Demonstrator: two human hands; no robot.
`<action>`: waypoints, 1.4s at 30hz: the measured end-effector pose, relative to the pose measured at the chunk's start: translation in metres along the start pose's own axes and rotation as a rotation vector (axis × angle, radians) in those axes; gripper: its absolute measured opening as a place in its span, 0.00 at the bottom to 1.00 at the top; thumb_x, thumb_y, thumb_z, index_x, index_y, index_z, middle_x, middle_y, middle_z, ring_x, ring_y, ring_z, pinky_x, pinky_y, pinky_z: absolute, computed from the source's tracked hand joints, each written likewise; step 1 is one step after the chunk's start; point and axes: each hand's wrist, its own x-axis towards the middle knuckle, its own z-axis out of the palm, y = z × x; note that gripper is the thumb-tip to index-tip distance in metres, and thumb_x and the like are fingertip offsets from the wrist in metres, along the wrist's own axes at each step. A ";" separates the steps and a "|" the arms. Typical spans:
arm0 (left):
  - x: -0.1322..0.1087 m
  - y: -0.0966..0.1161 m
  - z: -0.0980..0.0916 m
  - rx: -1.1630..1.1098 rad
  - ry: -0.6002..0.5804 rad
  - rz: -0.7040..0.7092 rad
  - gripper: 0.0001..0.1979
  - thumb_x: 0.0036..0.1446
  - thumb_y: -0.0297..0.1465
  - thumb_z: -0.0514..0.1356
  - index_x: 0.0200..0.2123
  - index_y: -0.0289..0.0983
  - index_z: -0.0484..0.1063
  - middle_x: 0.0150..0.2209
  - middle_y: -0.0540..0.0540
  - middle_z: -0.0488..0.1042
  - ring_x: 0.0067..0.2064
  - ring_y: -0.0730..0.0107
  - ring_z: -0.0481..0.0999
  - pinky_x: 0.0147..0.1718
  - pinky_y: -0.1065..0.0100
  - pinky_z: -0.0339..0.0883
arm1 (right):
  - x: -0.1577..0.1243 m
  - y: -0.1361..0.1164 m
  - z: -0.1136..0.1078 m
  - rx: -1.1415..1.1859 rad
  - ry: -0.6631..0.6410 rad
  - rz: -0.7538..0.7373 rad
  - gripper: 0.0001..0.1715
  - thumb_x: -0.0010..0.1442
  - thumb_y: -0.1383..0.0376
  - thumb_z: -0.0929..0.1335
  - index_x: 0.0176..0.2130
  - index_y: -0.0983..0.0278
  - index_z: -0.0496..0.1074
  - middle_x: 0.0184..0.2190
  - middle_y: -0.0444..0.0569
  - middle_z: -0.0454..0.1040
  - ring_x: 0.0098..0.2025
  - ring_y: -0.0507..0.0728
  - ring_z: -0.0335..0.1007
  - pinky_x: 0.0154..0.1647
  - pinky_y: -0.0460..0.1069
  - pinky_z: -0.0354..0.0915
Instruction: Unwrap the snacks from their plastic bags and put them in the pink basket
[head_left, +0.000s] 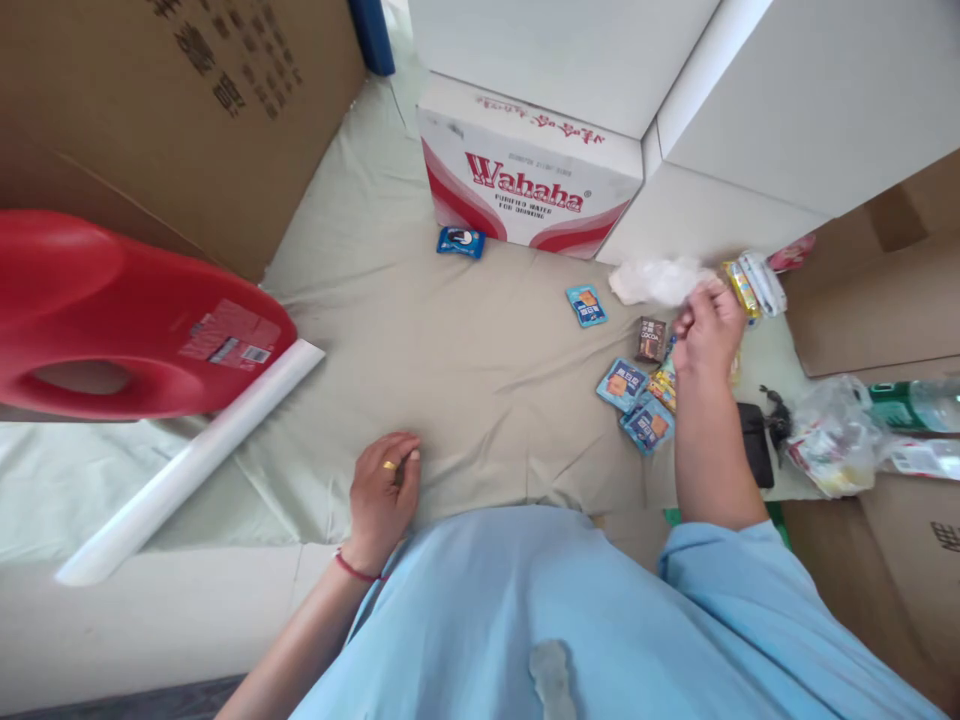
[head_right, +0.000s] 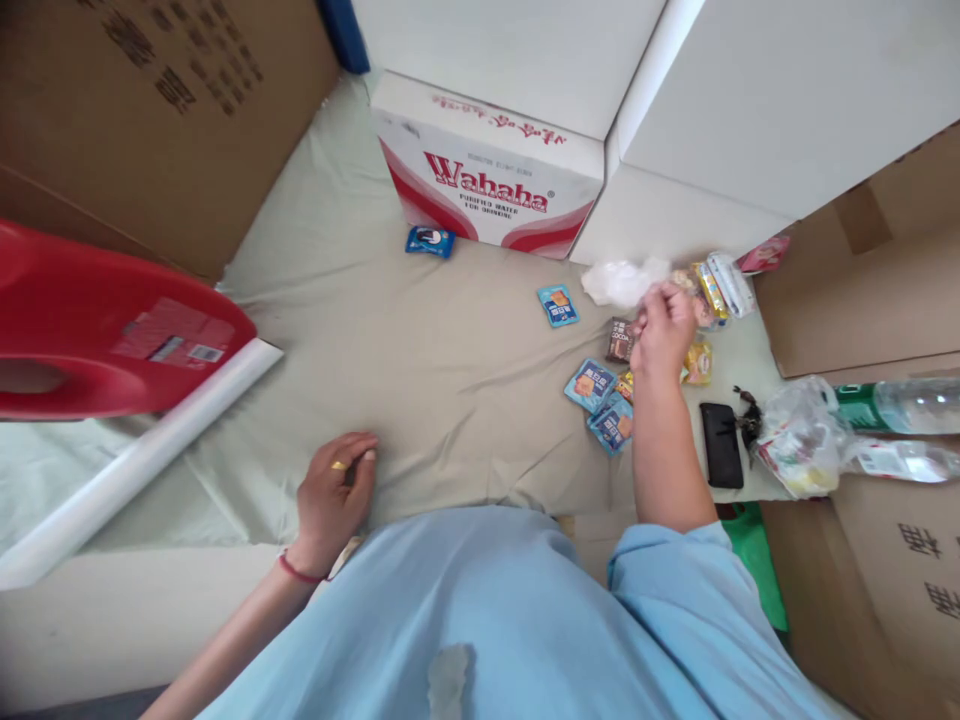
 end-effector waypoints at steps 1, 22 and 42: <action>0.004 0.009 0.001 -0.055 -0.014 -0.059 0.12 0.71 0.39 0.56 0.45 0.41 0.78 0.46 0.42 0.81 0.52 0.56 0.80 0.56 0.51 0.73 | -0.022 0.000 0.011 0.056 0.029 0.035 0.13 0.67 0.52 0.67 0.38 0.55 0.62 0.25 0.36 0.57 0.23 0.52 0.48 0.23 0.47 0.50; 0.057 0.095 0.046 -0.971 -0.375 -0.620 0.20 0.50 0.46 0.72 0.34 0.39 0.71 0.31 0.52 0.72 0.34 0.72 0.72 0.37 0.67 0.69 | -0.169 0.001 0.090 0.385 0.024 0.266 0.11 0.56 0.55 0.77 0.39 0.55 0.82 0.33 0.43 0.76 0.28 0.50 0.63 0.30 0.48 0.62; 0.066 0.051 -0.007 -0.722 -0.458 -0.475 0.24 0.46 0.41 0.77 0.45 0.37 0.81 0.38 0.47 0.78 0.38 0.69 0.74 0.41 0.66 0.69 | -0.173 0.028 0.064 0.334 0.168 0.304 0.20 0.53 0.53 0.79 0.42 0.58 0.78 0.33 0.42 0.75 0.29 0.49 0.67 0.30 0.45 0.68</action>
